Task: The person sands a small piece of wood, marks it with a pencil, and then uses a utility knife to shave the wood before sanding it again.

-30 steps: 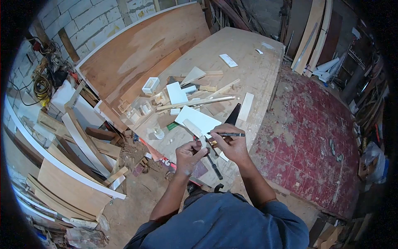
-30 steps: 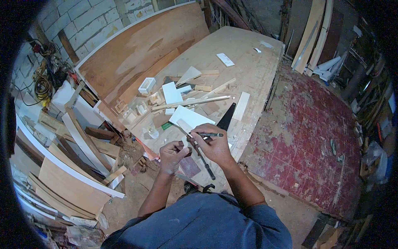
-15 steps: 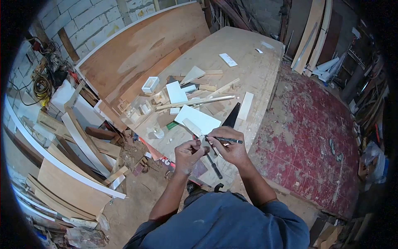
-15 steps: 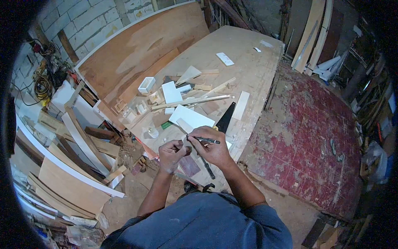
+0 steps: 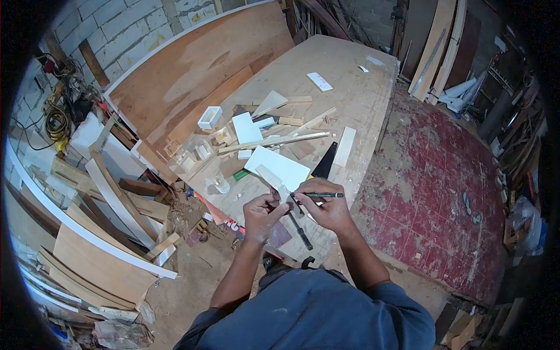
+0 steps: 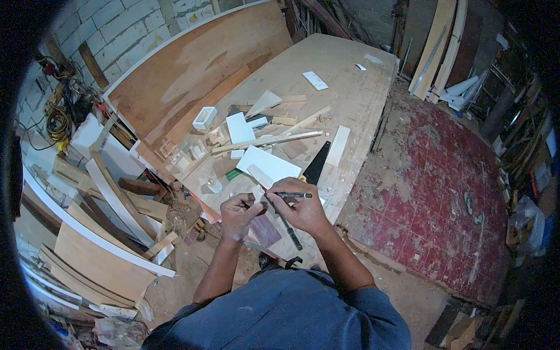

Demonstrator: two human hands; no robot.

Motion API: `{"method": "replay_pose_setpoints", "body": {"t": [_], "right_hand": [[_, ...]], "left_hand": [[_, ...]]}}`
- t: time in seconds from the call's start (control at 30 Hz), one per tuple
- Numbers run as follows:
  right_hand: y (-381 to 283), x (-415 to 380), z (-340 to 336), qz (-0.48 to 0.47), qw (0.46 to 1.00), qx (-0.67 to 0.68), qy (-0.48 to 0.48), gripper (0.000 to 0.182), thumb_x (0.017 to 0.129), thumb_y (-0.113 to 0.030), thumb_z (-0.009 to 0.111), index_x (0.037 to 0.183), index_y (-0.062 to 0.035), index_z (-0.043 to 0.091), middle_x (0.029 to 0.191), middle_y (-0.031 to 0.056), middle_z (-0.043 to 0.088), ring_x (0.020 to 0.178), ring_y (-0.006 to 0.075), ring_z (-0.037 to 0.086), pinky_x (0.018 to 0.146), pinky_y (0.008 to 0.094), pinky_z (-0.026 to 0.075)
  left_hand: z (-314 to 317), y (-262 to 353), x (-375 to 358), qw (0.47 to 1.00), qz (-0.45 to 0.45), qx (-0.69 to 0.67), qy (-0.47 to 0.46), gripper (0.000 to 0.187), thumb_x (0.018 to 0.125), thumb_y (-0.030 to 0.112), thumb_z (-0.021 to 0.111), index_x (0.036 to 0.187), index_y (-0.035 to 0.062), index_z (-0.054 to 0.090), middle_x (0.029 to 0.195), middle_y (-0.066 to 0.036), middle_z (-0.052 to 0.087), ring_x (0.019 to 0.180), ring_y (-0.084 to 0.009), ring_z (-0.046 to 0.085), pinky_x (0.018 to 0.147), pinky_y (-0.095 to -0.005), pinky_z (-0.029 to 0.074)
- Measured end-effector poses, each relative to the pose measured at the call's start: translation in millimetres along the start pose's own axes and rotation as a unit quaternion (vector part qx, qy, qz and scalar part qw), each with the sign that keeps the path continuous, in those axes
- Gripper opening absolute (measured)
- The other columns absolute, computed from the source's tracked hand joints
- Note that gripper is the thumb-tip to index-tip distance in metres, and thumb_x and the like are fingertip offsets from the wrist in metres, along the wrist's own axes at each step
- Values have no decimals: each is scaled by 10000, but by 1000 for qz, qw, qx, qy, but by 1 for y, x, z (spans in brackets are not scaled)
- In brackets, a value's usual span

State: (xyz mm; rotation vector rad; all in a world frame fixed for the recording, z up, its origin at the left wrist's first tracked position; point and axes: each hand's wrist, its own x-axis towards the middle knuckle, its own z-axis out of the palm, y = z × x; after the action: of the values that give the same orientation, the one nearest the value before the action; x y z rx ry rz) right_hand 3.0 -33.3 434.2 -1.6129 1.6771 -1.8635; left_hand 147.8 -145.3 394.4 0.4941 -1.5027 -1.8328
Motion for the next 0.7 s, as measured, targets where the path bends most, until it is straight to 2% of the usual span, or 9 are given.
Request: {"method": "replay_pose_setpoints", "body": {"t": [0.4, 0.47, 0.53, 0.7], "right_hand": [[4, -9, -6, 24, 1000, 8, 3, 76, 820, -58, 686, 868, 0, 692, 835, 112, 680, 749, 177, 660, 660, 290, 521], [4, -11, -7, 23, 1000, 7, 2, 72, 821, -57, 684, 866, -2, 691, 835, 110, 681, 747, 175, 660, 660, 289, 520], [0, -11, -8, 29, 1000, 4, 7, 25, 810, 3, 669, 822, 17, 686, 781, 98, 683, 718, 156, 631, 661, 281, 490], [0, -12, -11, 37, 999, 10, 9, 29, 810, 1, 667, 824, 13, 690, 786, 97, 688, 724, 157, 634, 666, 283, 490]], "left_hand": [[-1, -9, 10, 1000, 3, -6, 23, 223, 773, 12, 733, 942, -86, 627, 841, -134, 675, 702, -176, 667, 657, -301, 586], [-2, -8, 13, 999, -6, -40, 26, 226, 775, -20, 731, 957, -95, 619, 813, -111, 660, 704, -133, 646, 670, -261, 571], [-2, -7, 16, 999, 0, -40, 33, 224, 773, -21, 731, 953, -95, 619, 809, -109, 657, 696, -131, 643, 664, -263, 574], [2, -8, 17, 998, 1, -52, 44, 228, 769, -22, 734, 950, -95, 617, 799, -103, 651, 673, -124, 632, 659, -265, 576]]}}
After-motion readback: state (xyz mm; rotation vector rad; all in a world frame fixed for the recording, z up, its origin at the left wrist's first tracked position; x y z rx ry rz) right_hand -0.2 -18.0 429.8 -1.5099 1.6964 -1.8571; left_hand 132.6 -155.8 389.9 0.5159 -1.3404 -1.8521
